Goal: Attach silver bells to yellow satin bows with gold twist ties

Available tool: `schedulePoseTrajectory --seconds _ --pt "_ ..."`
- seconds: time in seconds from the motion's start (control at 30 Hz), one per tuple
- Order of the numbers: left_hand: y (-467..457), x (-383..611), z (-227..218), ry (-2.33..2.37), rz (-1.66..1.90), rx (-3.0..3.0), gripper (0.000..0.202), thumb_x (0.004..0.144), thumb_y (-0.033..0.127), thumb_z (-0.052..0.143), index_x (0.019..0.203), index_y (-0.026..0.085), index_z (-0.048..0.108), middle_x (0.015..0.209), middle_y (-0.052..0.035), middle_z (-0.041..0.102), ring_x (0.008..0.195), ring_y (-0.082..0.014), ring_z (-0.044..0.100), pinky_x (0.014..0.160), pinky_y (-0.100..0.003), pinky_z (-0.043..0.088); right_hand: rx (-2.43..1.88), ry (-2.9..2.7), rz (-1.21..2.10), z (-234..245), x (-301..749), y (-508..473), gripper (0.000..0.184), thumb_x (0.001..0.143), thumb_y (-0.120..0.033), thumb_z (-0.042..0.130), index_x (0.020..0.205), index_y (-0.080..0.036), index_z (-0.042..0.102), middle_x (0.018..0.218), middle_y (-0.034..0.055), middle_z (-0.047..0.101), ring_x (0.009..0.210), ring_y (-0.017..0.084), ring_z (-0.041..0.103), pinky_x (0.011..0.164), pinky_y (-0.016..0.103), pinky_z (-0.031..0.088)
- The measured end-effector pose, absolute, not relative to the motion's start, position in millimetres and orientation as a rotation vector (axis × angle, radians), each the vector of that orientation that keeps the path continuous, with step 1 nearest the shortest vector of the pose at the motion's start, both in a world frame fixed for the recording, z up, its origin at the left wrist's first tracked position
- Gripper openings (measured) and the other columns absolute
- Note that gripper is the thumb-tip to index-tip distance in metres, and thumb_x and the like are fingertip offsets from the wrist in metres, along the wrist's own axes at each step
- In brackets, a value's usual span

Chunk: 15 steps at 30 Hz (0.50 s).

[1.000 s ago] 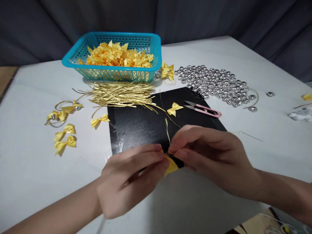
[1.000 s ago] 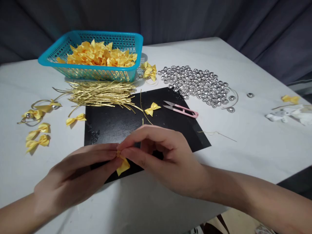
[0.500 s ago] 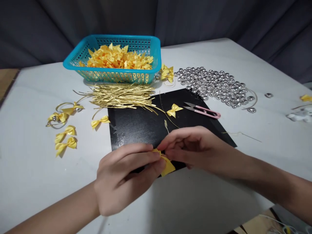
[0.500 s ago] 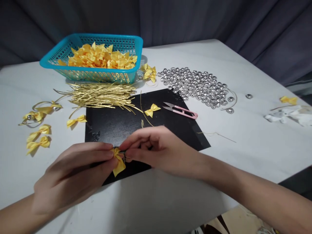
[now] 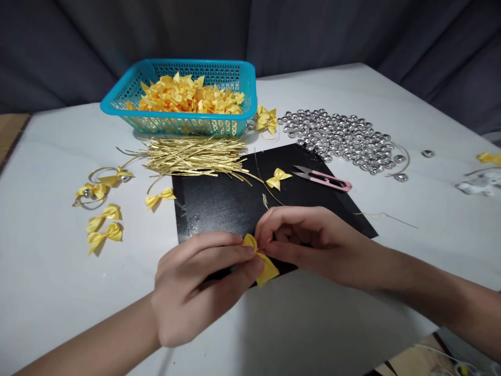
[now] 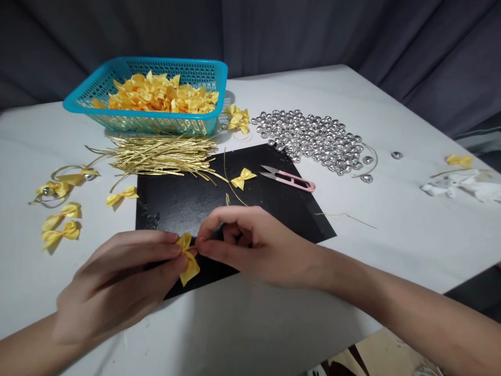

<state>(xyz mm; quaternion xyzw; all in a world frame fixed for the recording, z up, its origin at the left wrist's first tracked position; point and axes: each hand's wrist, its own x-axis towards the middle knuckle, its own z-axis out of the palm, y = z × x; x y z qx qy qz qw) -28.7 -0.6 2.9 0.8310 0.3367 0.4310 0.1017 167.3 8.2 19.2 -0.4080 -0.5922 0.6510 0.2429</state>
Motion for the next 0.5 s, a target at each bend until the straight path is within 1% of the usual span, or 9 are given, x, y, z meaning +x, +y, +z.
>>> schedulePoseTrajectory --seconds 0.1,0.2,0.27,0.37,0.43,0.5 --pt "0 -29 -1 0.975 1.317 2.459 0.006 0.080 0.015 0.064 0.081 0.020 0.064 0.077 0.0000 0.070 0.065 -0.0092 0.069 0.062 -0.014 0.058 -1.103 -1.539 1.926 22 171 10 0.016 0.091 -0.033 0.049 0.088 -0.018 0.053 0.067 -0.0035 0.047 0.050 0.004 0.037 0.042 0.016 0.028" --pt "4 -29 -1 0.907 1.334 2.575 0.010 0.077 0.011 0.066 0.077 0.021 0.065 0.074 0.0003 0.069 0.067 -0.0111 0.068 0.061 -0.017 0.059 -1.173 -1.565 1.865 23 175 12 0.016 0.090 -0.034 0.050 0.089 -0.018 0.054 0.067 -0.0032 0.049 0.051 0.005 0.037 0.043 0.017 0.027" --pt "6 -29 1 0.842 1.322 2.679 0.012 0.075 0.009 0.066 0.075 0.022 0.066 0.071 0.0009 0.069 0.068 -0.0127 0.068 0.061 -0.020 0.059 -1.169 -1.490 1.893 24 177 15 0.015 0.091 -0.032 0.048 0.087 -0.018 0.053 0.066 -0.0026 0.053 0.048 0.005 0.035 0.043 0.018 0.027" --pt "10 -31 2 0.809 1.303 2.732 0.011 0.074 0.010 0.067 0.075 0.021 0.066 0.071 0.0005 0.069 0.068 -0.0134 0.067 0.061 -0.021 0.059 -1.130 -1.287 1.999 27 179 20 0.016 0.091 -0.029 0.044 0.080 -0.018 0.047 0.071 -0.0010 0.060 0.042 0.004 0.027 0.039 0.018 0.027" --pt "11 -32 1 0.799 1.289 2.744 0.010 0.073 0.010 0.069 0.075 0.020 0.067 0.070 0.0001 0.070 0.069 -0.0137 0.068 0.061 -0.021 0.059 -1.213 -1.310 1.995 31 182 24 0.017 0.089 -0.030 0.049 0.077 -0.018 0.046 0.069 -0.0013 0.060 0.041 0.004 0.026 0.037 0.018 0.025" --pt "11 -32 1 0.805 1.281 2.745 0.010 0.072 0.010 0.070 0.074 0.019 0.066 0.070 -0.0002 0.070 0.069 -0.0139 0.068 0.061 -0.021 0.059 -1.341 -1.448 1.932 36 186 29 0.017 0.085 -0.032 0.055 0.077 -0.018 0.050 0.068 -0.0017 0.058 0.043 0.004 0.032 0.037 0.018 0.025"
